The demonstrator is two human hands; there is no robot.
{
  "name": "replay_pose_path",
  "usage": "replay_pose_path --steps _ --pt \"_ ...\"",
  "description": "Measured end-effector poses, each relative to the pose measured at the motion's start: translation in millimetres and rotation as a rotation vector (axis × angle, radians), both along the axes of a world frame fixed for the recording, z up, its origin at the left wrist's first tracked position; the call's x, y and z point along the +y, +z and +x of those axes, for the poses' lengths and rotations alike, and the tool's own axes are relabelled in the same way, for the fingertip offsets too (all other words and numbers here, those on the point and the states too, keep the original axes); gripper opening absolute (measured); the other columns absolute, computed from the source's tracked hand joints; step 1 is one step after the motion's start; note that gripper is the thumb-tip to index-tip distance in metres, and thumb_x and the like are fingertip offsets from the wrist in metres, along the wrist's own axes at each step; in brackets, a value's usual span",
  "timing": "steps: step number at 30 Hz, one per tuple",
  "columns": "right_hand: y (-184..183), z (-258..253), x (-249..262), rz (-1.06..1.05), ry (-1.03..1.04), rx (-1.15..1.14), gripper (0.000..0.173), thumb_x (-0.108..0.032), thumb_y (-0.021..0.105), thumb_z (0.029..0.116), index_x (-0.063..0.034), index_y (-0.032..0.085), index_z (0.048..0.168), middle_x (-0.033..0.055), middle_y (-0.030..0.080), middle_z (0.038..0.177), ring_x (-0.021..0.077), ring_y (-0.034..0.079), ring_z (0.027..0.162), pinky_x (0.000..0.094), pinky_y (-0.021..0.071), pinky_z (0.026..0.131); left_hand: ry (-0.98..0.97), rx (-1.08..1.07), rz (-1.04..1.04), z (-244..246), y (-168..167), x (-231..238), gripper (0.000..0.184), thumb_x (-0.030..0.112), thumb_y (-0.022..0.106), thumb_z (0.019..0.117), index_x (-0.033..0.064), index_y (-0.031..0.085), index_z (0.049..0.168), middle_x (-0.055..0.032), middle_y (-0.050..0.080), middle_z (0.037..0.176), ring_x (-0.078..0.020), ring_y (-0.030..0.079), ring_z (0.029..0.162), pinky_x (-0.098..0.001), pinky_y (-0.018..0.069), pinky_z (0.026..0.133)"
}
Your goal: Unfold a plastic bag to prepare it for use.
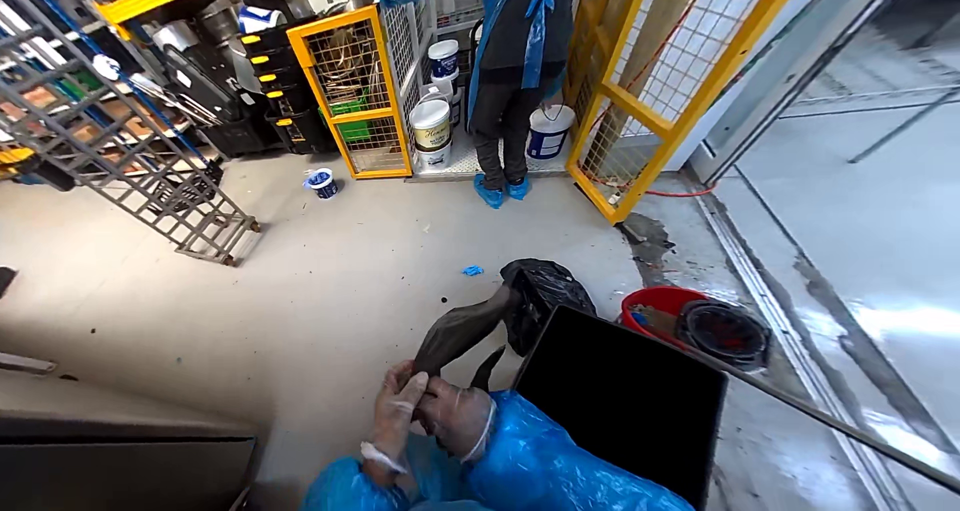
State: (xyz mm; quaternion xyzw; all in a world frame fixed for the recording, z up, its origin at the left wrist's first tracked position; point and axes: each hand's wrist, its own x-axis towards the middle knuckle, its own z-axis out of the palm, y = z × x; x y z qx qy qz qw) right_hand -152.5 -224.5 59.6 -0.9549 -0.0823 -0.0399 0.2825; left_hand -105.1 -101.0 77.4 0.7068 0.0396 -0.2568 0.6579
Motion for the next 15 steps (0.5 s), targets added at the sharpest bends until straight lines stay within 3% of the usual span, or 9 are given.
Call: replay_pose_path --steps 3,5,6,8,9,11,14,15 --pt "-4.6 -1.6 2.8 0.148 0.125 0.08 0.025 -0.015 0.054 0.1014 -0.0046 0.074 0.112 0.0195 0.071 0.116 0.0334 0.074 0.095 0.0505 0.0607 0.078 -0.003 -0.045 0.029 16.5 -8.6 -5.6 0.013 0.005 0.059 0.1006 -0.0029 0.068 0.106 -0.0075 0.071 0.092 -0.0097 0.067 0.084 -0.0269 0.0563 0.079" --pt "-23.5 -1.4 2.0 0.311 0.13 -0.108 0.02 -0.012 0.06 0.0975 -0.0033 0.076 0.106 0.0173 0.073 0.106 0.0272 0.073 0.096 0.0401 0.0607 0.086 -0.058 -0.076 0.014 21.9 -10.1 -4.3 0.011 0.002 0.06 0.0982 -0.0013 0.07 0.096 -0.0045 0.071 0.083 -0.0076 0.067 0.077 -0.025 0.0568 0.075" --pt "-30.7 -1.1 1.0 0.406 0.13 -0.185 0.019 -0.011 0.063 0.0954 -0.0035 0.077 0.107 0.0159 0.074 0.104 0.0243 0.073 0.096 0.0362 0.0598 0.089 -0.055 -0.094 -0.001 23.1 -9.5 -4.6 0.011 0.001 0.061 0.0975 -0.0014 0.071 0.094 -0.0047 0.071 0.081 -0.0079 0.067 0.076 -0.0254 0.0571 0.074" --pt "-26.9 -2.8 -7.8 0.527 0.137 -0.205 0.029 -0.015 0.07 0.0921 -0.0059 0.076 0.119 0.0152 0.074 0.109 0.0215 0.073 0.097 0.035 0.0605 0.089 0.021 -0.148 -0.034 27.2 -3.9 -5.4 0.011 0.002 0.062 0.0981 -0.0028 0.071 0.094 -0.0073 0.072 0.081 -0.0108 0.07 0.076 -0.0282 0.0593 0.075" --pt "-20.9 -5.5 -16.2 0.561 0.133 -0.128 0.035 -0.022 0.072 0.0932 -0.0094 0.073 0.126 0.0138 0.074 0.115 0.0206 0.072 0.101 0.0363 0.0603 0.089 0.068 -0.181 -0.051 30.8 0.3 -2.9 0.012 0.002 0.061 0.0985 -0.0036 0.071 0.095 -0.0088 0.073 0.082 -0.013 0.07 0.076 -0.0305 0.0603 0.076" --pt "-13.7 -10.6 -37.0 0.578 0.028 0.029 0.037 -0.032 0.071 0.0949 -0.0129 0.074 0.126 0.0105 0.074 0.12 0.02 0.071 0.107 0.0404 0.0592 0.094 0.134 -0.237 -0.075 37.6 15.8 8.2 0.012 0.001 0.06 0.0992 -0.0034 0.071 0.096 -0.0098 0.072 0.082 -0.0151 0.07 0.076 -0.033 0.0605 0.073" --pt "-9.6 -6.2 -79.0 0.545 -0.23 0.254 0.035 -0.022 0.064 0.0983 -0.0028 0.07 0.127 0.0171 0.07 0.125 0.0277 0.067 0.118 0.0474 0.0511 0.106 0.194 -0.342 -0.147 44.3 47.2 29.2 0.016 0.002 0.054 0.0993 0.0 0.069 0.095 -0.0053 0.07 0.08 -0.0115 0.067 0.072 -0.0303 0.0593 0.07" --pt "-13.3 -3.1 -91.3 0.533 -0.319 0.296 0.036 -0.02 0.064 0.0992 -0.0024 0.068 0.131 0.0179 0.07 0.126 0.0285 0.067 0.117 0.0471 0.052 0.105 0.205 -0.377 -0.163 46.3 56.3 37.6 0.017 0.003 0.053 0.1 0.0008 0.069 0.096 -0.0046 0.071 0.08 -0.011 0.067 0.072 -0.0298 0.0595 0.069"
